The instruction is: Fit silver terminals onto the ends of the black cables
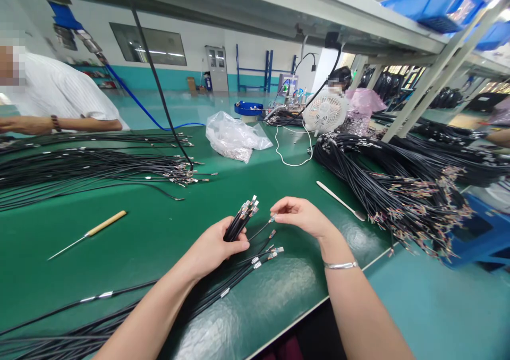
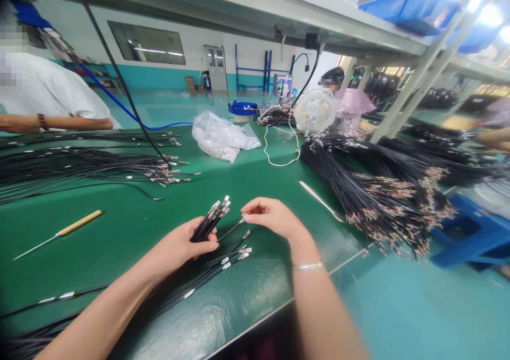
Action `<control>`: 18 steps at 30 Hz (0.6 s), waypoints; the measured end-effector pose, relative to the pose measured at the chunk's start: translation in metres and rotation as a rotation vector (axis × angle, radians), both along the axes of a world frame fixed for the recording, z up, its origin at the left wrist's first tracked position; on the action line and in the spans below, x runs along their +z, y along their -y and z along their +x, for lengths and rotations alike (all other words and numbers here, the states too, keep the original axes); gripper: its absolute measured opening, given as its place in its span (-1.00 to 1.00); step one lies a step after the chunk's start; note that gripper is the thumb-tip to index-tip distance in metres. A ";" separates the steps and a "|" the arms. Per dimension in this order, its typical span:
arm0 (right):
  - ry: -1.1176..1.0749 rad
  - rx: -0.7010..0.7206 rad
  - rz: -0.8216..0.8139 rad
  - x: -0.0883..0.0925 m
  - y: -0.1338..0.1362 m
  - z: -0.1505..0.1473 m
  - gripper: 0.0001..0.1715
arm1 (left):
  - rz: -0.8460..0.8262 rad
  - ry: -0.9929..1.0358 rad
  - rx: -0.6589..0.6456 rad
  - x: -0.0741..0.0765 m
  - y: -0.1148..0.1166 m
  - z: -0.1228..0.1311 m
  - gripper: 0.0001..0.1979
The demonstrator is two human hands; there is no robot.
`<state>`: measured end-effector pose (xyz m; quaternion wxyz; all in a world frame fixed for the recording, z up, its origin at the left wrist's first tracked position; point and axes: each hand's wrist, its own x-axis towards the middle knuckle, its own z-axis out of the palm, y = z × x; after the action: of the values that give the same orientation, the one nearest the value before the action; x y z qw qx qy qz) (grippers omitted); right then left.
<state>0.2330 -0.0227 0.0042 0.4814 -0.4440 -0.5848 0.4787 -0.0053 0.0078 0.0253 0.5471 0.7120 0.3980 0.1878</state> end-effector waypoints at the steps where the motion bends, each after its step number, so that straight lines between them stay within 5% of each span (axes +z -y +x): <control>1: -0.002 -0.001 0.001 0.000 0.000 0.000 -0.70 | -0.001 -0.003 0.004 0.001 0.000 0.000 -0.81; 18: -0.004 -0.015 0.021 0.001 -0.001 -0.001 -0.73 | 0.009 0.000 -0.002 -0.001 0.000 -0.001 -0.84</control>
<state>0.2321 -0.0218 0.0047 0.4907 -0.4423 -0.5856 0.4697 -0.0066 0.0080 0.0243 0.5441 0.7148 0.3966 0.1890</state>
